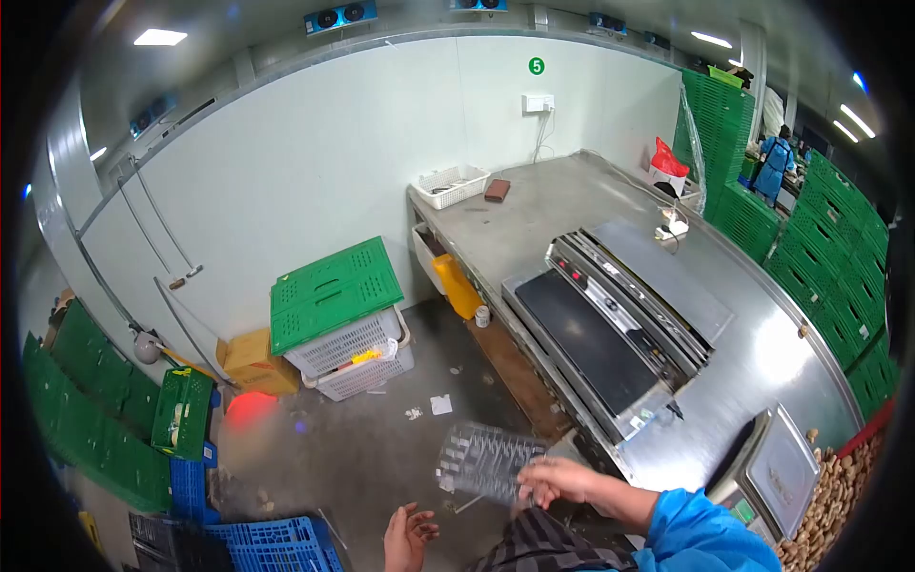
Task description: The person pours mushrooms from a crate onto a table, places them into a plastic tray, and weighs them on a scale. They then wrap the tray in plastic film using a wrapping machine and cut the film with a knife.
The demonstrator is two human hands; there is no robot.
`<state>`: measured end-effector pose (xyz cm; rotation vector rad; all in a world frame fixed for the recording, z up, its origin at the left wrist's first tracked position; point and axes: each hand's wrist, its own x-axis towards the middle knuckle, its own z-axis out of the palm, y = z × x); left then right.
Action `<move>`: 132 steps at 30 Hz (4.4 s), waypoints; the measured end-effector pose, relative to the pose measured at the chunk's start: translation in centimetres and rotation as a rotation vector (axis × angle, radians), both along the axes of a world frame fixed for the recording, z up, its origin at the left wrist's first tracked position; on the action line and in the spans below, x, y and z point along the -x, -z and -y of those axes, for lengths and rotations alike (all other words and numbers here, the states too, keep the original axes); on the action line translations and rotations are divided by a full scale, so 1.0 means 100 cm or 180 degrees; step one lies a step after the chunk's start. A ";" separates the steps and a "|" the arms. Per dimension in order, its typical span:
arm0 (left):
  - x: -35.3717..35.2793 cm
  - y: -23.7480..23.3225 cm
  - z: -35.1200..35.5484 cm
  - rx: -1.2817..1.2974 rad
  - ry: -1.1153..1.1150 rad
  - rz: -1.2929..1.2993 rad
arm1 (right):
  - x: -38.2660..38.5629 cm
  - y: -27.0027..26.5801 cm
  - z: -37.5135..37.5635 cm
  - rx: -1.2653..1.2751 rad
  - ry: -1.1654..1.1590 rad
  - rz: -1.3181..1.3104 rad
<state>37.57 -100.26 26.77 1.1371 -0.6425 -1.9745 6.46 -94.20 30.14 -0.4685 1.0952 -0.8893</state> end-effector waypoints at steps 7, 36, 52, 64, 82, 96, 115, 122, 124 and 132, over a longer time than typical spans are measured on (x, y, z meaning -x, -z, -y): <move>0.049 0.002 0.133 0.0139 -0.0054 -0.0093 | 0.085 -0.020 0.224 0.0662 0.1018 0.0567; 0.580 0.041 0.968 -0.0065 0.1760 0.0460 | 0.220 -0.050 0.521 -0.0328 0.2489 0.0280; 0.759 -0.054 0.913 0.0248 0.3898 0.0569 | 0.277 -0.060 0.569 -0.1031 0.3086 0.0125; 1.026 0.055 0.749 -0.0365 0.3697 -0.0682 | 0.270 -0.030 0.555 -0.1075 0.4351 -0.0151; 0.651 0.044 0.763 0.2299 0.3733 0.1319 | 0.340 0.073 0.639 -0.0250 0.3787 -0.0776; 0.542 -0.062 0.603 0.2055 0.5140 -0.0005 | 0.181 -0.043 0.470 0.0223 0.4379 -0.2154; 0.358 -0.031 0.060 0.1916 0.7990 -0.1209 | -0.187 0.008 0.073 -0.0036 0.8025 0.0290; 0.428 0.056 -0.195 0.2807 0.5765 -0.0956 | -0.189 0.013 -0.052 -0.0273 0.8417 0.0388; 0.436 0.044 -0.254 0.2828 0.5744 -0.1463 | -0.190 0.009 -0.098 -0.0208 0.8813 0.0342; 0.377 -0.029 -0.311 -0.0007 1.0145 -0.1333 | -0.149 -0.028 -0.277 -0.1251 0.7390 -0.0660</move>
